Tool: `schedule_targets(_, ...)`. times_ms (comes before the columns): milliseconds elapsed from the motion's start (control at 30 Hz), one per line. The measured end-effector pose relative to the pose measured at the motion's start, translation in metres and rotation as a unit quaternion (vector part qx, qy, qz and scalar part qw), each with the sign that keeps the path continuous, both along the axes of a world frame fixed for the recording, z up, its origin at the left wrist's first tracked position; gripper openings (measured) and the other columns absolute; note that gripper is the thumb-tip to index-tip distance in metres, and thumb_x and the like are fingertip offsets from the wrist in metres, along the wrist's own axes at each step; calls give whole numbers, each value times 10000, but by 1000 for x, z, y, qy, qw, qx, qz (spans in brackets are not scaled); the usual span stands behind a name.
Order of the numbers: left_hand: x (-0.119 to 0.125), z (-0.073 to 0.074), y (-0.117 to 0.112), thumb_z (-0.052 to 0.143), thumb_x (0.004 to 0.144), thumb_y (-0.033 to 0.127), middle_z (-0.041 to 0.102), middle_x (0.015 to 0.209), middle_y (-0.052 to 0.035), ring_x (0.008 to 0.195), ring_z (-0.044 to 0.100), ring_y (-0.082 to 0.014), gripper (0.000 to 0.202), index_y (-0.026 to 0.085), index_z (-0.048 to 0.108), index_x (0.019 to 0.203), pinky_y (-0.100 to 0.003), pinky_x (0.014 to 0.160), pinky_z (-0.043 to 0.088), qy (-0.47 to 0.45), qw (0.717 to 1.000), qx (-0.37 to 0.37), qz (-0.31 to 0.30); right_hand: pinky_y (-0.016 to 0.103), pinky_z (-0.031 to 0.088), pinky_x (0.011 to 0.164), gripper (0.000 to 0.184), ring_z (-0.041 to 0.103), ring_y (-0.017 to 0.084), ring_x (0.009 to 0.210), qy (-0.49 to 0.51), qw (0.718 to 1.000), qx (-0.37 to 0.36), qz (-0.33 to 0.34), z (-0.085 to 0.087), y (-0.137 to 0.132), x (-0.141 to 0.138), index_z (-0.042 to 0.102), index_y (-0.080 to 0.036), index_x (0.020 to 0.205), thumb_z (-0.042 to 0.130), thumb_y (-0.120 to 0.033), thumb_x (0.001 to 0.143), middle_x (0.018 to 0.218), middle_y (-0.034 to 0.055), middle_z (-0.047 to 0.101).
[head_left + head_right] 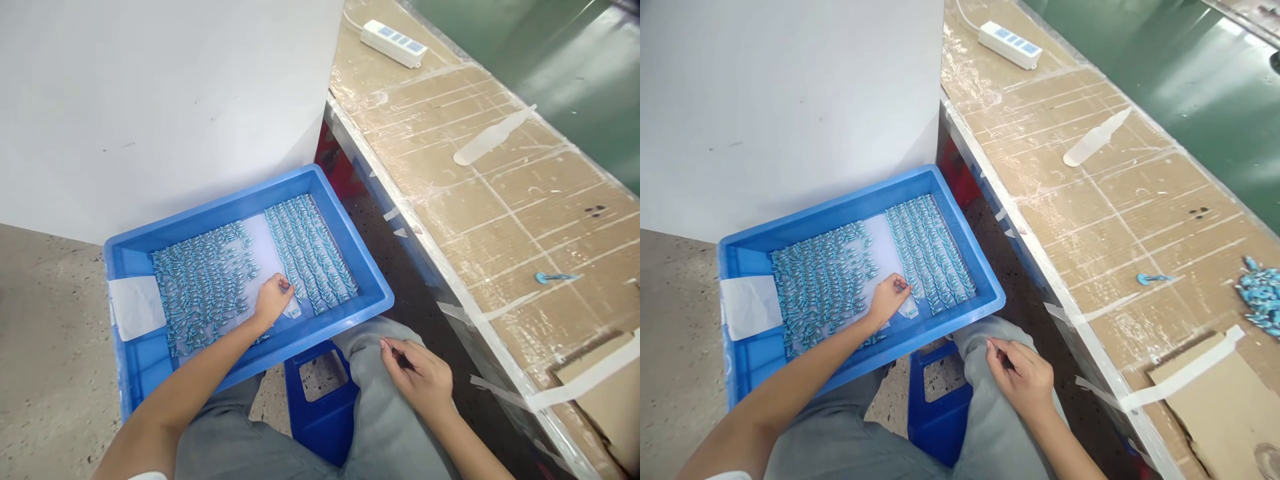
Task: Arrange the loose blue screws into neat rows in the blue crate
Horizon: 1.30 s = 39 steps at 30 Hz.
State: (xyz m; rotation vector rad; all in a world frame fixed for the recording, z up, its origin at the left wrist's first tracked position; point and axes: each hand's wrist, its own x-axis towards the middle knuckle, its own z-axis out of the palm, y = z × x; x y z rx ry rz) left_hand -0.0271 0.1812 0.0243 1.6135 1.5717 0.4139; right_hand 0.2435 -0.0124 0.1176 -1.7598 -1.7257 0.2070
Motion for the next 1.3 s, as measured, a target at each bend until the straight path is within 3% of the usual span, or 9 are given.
schedule_targets(600, 3, 5, -4, 709, 774, 326, 718, 817, 11, 801, 672, -182, 163, 230, 595, 842, -313, 782, 489, 14, 1000, 6, 3, 211, 473, 571, 95, 569, 85, 548, 1, 1000, -2, -1, 2, -1, -1, 712, -200, 955, 685, -183, 866, 651, -31, 625)
schedule_targets(867, 3, 7, -5, 690, 786, 301, 708, 809, 18, 747, 657, -165, 131, 230, 592, 836, -294, 744, 477, 16, 1000, 4, 3, 210, 472, 571, 98, 571, 85, 552, 0, 1000, 1, 2, 2, 0, -1, 711, -200, 953, 683, -174, 863, 644, -34, 621)
schedule_targets(1000, 1, 13, -13, 687, 800, 341, 672, 794, 19, 759, 643, -169, 159, 228, 579, 828, -286, 721, 467, 21, 998, 26, -48, 214, 475, 562, 91, 570, 90, 548, 4, 1000, -3, -3, 2, 0, -1, 711, -202, 952, 679, -191, 867, 650, -28, 628)
schedule_targets(1300, 2, 15, -33, 637, 872, 303, 671, 920, -24, 857, 643, -184, 171, 233, 640, 1028, -295, 778, 483, 63, 974, 33, -216, 198, 474, 572, 107, 573, 76, 555, 11, 1000, 4, 3, 5, 2, -3, 705, -204, 956, 688, -163, 859, 659, -39, 625)
